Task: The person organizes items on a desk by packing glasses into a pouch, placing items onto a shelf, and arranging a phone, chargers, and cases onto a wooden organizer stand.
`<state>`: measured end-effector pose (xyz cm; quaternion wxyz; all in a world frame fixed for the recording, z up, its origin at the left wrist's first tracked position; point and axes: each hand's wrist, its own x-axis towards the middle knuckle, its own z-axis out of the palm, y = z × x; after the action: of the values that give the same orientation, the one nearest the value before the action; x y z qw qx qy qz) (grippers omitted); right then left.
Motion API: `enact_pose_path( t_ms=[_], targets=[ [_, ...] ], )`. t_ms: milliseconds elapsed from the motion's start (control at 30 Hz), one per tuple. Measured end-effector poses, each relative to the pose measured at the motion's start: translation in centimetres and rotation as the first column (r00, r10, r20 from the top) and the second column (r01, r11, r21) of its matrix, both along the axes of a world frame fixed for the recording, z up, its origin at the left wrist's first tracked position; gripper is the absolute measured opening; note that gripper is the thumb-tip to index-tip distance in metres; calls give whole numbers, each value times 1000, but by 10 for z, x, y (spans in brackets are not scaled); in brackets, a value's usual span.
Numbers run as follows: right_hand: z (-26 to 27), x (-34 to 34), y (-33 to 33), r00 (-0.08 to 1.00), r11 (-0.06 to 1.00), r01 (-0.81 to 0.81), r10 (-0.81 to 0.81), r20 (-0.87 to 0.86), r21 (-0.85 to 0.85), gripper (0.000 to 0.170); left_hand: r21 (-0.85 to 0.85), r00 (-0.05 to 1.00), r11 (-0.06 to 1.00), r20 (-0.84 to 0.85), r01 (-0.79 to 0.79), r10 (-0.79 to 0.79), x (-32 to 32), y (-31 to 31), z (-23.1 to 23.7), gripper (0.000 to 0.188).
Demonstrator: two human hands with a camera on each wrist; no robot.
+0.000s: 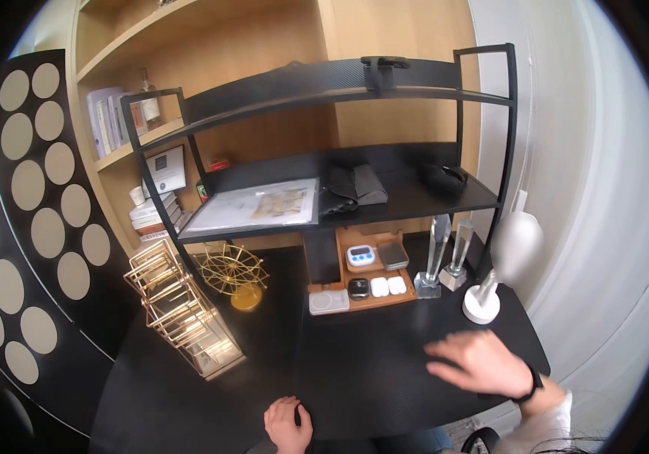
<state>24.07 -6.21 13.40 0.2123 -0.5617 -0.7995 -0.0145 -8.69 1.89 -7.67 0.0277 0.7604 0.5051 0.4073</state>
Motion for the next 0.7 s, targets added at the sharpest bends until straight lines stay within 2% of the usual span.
enact_pose_path(
  t_ms=[33, 67, 100, 133, 200, 233, 300, 333, 400, 433, 500, 700],
  targets=[
    [-4, -1, -19, 998, 993, 61, -58, 31, -98, 29, 8, 1000, 1000, 5, -11, 11, 1, 3, 1, 25],
    [-18, 4, -34, 996, 989, 90, -87, 31, -115, 30, 4, 999, 1000, 38, -29, 28, 4, 3, 4, 16],
    [-38, 6, -45, 983, 979, 173, -178, -45, -112, 28, -6, 997, 999, 69, -45, 45, 5, 3, 5, 9],
    [-35, -3, -54, 959, 948, 261, -277, -65, -184, 28, -12, 996, 998, 70, -56, 57, 5, 3, 3, 9],
    [-70, 9, -67, 908, 930, 320, -355, -222, -181, 24, 64, 999, 998, 36, -29, 27, 1, 4, -1, 11],
    [-85, 11, -73, 911, 929, 308, -350, -219, -205, 24, 41, 999, 998, 29, -41, 39, 2, 2, 0, 11],
    [-110, 15, -78, 797, 851, 508, -522, -302, -132, 24, 99, 998, 994, 22, -56, 54, 4, 5, 4, 9],
    [-123, 14, -77, 809, 860, 485, -511, -292, -160, 24, 80, 999, 995, 20, -52, 51, 5, 4, 7, 9],
    [-149, 13, -69, 758, 803, 592, -583, -294, -68, 26, 71, 999, 996, 13, -49, 48, 4, 3, 8, 10],
    [-158, 12, -66, 781, 821, 563, -566, -263, -95, 31, 52, 997, 996, 7, -72, 72, 4, 2, 10, 10],
    [-182, 13, -61, 809, 831, 555, -549, -208, -33, 34, 88, 1000, 996, -7, -29, 30, 5, 2, 13, 12],
    [-193, 14, -57, 800, 823, 568, -557, -221, -15, 33, 115, 999, 992, -17, -45, 47, 5, -1, 6, 11]
  ],
)
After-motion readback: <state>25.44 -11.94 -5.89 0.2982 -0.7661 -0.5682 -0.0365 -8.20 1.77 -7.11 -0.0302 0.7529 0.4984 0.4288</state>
